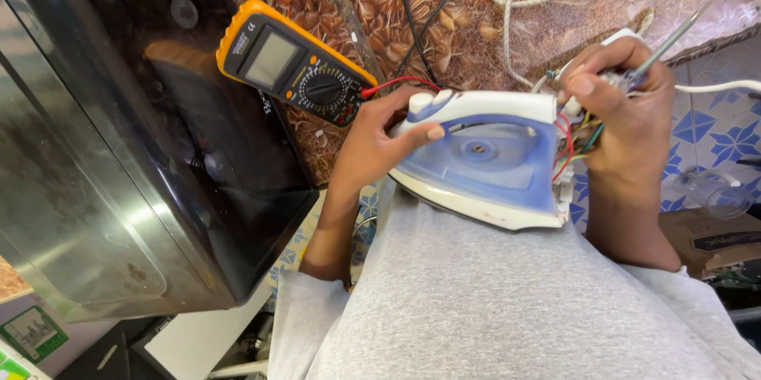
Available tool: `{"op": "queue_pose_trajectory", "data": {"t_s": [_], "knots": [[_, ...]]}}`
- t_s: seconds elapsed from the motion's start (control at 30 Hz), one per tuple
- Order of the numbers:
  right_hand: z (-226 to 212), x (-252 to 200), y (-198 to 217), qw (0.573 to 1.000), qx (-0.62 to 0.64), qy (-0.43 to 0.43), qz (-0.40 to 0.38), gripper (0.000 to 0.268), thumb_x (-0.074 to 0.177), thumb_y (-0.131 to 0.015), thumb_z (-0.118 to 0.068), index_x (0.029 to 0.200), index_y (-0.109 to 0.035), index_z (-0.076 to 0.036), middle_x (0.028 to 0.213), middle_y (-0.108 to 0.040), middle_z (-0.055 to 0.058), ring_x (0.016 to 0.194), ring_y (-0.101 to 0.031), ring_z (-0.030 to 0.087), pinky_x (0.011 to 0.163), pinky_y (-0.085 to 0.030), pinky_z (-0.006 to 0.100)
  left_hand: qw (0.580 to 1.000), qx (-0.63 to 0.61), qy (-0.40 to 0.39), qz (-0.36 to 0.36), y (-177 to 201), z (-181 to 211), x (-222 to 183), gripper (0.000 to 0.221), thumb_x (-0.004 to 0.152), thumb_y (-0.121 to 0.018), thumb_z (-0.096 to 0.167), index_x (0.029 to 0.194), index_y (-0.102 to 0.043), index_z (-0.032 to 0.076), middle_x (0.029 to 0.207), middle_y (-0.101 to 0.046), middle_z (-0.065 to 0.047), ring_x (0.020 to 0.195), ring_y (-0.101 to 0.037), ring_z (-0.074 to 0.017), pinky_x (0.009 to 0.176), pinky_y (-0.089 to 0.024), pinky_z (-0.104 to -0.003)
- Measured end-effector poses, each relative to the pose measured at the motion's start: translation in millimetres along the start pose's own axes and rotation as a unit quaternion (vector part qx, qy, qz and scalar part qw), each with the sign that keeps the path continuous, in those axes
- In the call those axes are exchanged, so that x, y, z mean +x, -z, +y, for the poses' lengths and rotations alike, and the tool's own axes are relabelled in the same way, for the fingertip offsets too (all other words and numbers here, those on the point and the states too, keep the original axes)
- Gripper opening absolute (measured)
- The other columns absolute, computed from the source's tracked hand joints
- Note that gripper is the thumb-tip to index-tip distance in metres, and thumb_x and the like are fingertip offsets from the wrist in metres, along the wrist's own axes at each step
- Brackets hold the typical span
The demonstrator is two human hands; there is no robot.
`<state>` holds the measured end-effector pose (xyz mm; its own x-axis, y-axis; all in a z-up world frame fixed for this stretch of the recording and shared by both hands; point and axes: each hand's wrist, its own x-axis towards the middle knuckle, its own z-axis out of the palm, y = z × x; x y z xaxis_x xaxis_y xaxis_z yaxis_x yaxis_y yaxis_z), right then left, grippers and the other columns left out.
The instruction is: Disassemble and inspect an electric iron using a screwdriver and multimeter
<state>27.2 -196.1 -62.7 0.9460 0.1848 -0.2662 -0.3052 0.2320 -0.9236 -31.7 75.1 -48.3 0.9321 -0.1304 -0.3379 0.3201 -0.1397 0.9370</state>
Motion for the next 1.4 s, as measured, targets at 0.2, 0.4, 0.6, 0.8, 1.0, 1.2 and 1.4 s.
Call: {"op": "queue_pose_trajectory", "data": {"t_s": [0.2,0.4,0.6,0.8,1.0,1.2,1.4], "knots": [[-9.5,4.4,1.6,0.999,0.013,-0.043,0.000,0.012,0.088,-0.069,-0.014,0.097,-0.061,-0.015,0.087,-0.065,0.002,0.075,-0.059,0.008,0.079,-0.047,0.019,0.997,0.053,-0.054,-0.007,-3.8,12.5,9.2,0.051,0.089,-0.064,0.039,0.124,-0.059,0.001,0.106,-0.073,-0.013,0.082,-0.066,-0.0183,0.076,-0.052,-0.030],[-23.8,2.8,-3.0,0.998,0.051,-0.044,0.007,0.014,0.087,-0.069,-0.013,0.098,-0.061,-0.012,0.091,-0.064,0.005,0.077,-0.060,0.010,0.078,-0.048,0.019,0.996,0.046,-0.068,-0.017,-13.9,0.4,11.3,0.038,0.099,-0.051,0.033,0.112,-0.062,-0.001,0.093,-0.065,-0.008,0.077,-0.055,-0.0153,0.073,-0.044,-0.028],[-30.1,3.3,-6.4,0.999,0.035,-0.030,-0.011,0.015,0.090,-0.068,-0.012,0.100,-0.058,-0.012,0.094,-0.064,0.004,0.080,-0.061,0.010,0.080,-0.049,0.019,0.999,0.011,-0.048,0.012,-21.5,-11.2,9.3,0.044,0.100,-0.051,0.038,0.116,-0.061,-0.002,0.101,-0.067,-0.010,0.086,-0.057,-0.0176,0.081,-0.046,-0.030],[-32.0,2.5,-4.2,0.996,0.028,-0.009,-0.080,0.018,0.092,-0.074,-0.020,0.103,-0.061,-0.015,0.093,-0.066,0.002,0.070,-0.058,0.003,0.066,-0.046,0.013,0.997,-0.051,-0.060,0.006,-24.8,-27.0,10.5,0.049,0.102,-0.047,0.042,0.119,-0.061,-0.002,0.099,-0.062,-0.008,0.084,-0.054,-0.0151,0.076,-0.043,-0.028],[-46.2,-15.5,-18.2,0.990,0.049,0.001,-0.129,0.018,0.087,-0.074,-0.014,0.101,-0.062,-0.014,0.091,-0.065,0.001,0.073,-0.058,0.003,0.067,-0.046,0.014,0.989,-0.110,-0.088,-0.055,-18.1,-40.5,19.6,0.041,0.099,-0.053,0.032,0.122,-0.060,-0.002,0.115,-0.062,-0.011,0.102,-0.057,-0.0202,0.095,-0.044,-0.033],[-57.9,-25.8,-32.7,0.994,-0.014,-0.015,-0.105,0.019,0.084,-0.072,-0.011,0.097,-0.059,-0.013,0.092,-0.062,0.003,0.079,-0.056,0.007,0.075,-0.047,0.019,0.981,-0.043,-0.174,-0.067,-14.7,-8.7,28.0,0.058,0.080,-0.073,0.050,0.122,-0.069,0.008,0.112,-0.057,-0.005,0.100,-0.056,-0.0185,0.091,-0.044,-0.034],[-61.7,-27.4,-41.8,0.992,-0.020,-0.005,-0.128,0.017,0.083,-0.070,-0.009,0.096,-0.059,-0.012,0.091,-0.063,0.004,0.076,-0.055,0.007,0.073,-0.045,0.019,0.951,0.040,-0.297,-0.073,-6.9,18.2,42.5,0.048,0.058,-0.092,0.032,0.090,-0.075,0.002,0.083,-0.061,-0.005,0.082,-0.050,-0.0201,0.085,-0.039,-0.036]]}}
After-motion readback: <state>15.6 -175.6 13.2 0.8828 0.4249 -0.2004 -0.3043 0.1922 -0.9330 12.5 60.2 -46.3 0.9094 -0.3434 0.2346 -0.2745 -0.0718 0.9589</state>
